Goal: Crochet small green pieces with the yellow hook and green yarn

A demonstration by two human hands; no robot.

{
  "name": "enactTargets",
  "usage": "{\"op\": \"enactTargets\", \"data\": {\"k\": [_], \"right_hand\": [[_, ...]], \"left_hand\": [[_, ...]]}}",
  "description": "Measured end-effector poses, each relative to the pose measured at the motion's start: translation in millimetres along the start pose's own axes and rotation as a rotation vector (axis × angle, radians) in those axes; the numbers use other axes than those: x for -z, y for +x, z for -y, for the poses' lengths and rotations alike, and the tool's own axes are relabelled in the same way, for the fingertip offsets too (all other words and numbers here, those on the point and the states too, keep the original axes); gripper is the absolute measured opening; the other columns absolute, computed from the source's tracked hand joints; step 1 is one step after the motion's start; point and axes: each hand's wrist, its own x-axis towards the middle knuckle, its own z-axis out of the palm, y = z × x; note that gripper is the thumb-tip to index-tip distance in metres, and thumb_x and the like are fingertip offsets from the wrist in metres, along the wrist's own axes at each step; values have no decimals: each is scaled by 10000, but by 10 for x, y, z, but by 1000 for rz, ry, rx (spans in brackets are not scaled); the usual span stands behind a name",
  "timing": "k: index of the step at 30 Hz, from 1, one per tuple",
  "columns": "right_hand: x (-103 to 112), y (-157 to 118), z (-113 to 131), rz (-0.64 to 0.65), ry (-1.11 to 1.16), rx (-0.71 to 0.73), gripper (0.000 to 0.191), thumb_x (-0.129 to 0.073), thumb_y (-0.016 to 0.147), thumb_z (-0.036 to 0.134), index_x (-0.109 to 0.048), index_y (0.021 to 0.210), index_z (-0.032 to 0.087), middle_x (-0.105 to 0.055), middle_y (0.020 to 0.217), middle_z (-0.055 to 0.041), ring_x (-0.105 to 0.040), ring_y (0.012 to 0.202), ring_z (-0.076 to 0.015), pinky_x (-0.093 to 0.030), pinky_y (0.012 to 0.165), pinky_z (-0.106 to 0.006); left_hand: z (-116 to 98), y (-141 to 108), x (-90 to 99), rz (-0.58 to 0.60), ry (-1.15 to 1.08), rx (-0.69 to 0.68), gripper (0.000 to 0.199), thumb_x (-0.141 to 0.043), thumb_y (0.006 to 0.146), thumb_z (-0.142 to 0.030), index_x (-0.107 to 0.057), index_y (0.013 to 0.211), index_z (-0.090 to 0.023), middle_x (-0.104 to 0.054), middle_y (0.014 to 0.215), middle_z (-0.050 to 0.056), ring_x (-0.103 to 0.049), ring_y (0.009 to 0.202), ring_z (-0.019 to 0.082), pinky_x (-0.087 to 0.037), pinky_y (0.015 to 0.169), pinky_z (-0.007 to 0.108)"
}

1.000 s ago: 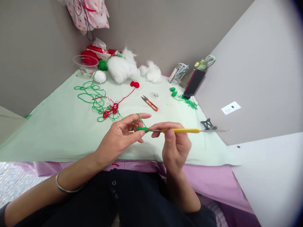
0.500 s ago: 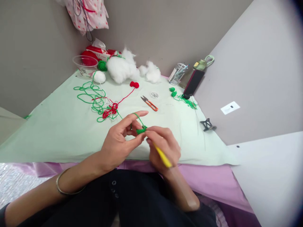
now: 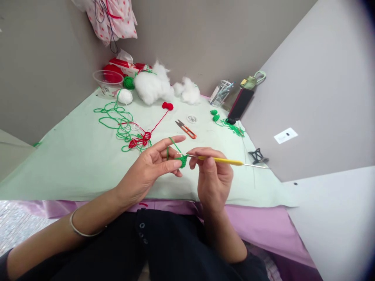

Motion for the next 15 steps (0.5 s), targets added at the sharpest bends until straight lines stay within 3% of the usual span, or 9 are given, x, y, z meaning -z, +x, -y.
{"op": "enactTargets", "data": {"k": [10,15], "right_hand": [[18,15,103,-13,-45,-21,224,-509,1078,354,-675,1007,222,-785,900,-40,-685,659,-141,-581,618,-321],[37,-31,146,22,-240,156,216,-476,1083,249,-692,1086,242,-780,949,-40,-715,717,-154,-610,648,-339]], "left_hand": [[-27,-4,19,6,62,-21,502,-810,829,-154,-737,1316,-249,-641,900,-15,-614,804,131,-569,748,260],[-5,-6,32,-27,125,-77,478,-812,824,-163,-747,1292,-235,-646,891,-9,-623,798,142,-566,775,282]]}}
